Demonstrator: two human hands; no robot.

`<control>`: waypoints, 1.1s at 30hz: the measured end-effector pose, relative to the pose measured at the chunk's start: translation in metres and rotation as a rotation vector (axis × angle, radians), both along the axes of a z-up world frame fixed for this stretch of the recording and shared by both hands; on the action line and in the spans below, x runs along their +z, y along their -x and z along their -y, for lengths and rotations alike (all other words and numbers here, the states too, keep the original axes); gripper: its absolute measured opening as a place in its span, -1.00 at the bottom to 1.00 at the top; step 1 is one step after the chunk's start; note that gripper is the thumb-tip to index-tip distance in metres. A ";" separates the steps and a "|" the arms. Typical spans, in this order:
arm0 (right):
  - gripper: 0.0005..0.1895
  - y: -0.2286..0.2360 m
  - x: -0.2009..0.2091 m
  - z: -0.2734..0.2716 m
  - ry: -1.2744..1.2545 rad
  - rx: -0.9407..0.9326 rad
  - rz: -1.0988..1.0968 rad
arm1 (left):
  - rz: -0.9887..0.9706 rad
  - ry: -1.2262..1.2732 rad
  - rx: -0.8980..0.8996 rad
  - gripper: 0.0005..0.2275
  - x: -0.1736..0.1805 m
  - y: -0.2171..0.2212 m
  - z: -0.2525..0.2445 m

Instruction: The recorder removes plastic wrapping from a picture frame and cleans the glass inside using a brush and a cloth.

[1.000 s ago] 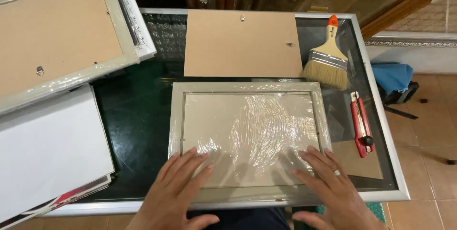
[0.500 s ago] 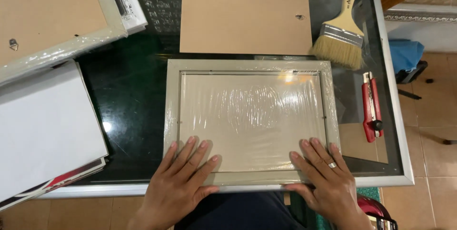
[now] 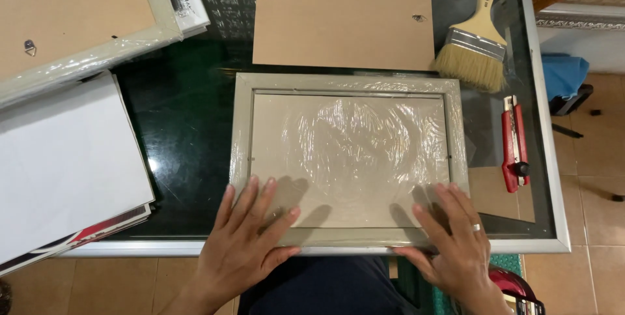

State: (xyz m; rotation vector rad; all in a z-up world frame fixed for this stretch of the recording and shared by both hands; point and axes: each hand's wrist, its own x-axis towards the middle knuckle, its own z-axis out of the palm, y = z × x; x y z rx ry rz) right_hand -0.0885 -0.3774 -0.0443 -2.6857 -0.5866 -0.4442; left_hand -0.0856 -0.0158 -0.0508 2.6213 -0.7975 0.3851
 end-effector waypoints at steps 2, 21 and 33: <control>-0.22 -0.002 -0.001 0.001 -0.046 0.030 0.109 | 0.030 0.117 0.010 -0.38 -0.011 0.004 -0.003; -0.49 0.006 -0.008 0.002 -0.292 -0.163 0.191 | 0.046 0.305 0.179 -0.43 -0.003 0.005 -0.007; -0.79 -0.033 0.029 0.007 -0.029 -0.109 -0.208 | -0.559 0.111 0.020 -0.87 0.036 -0.034 -0.010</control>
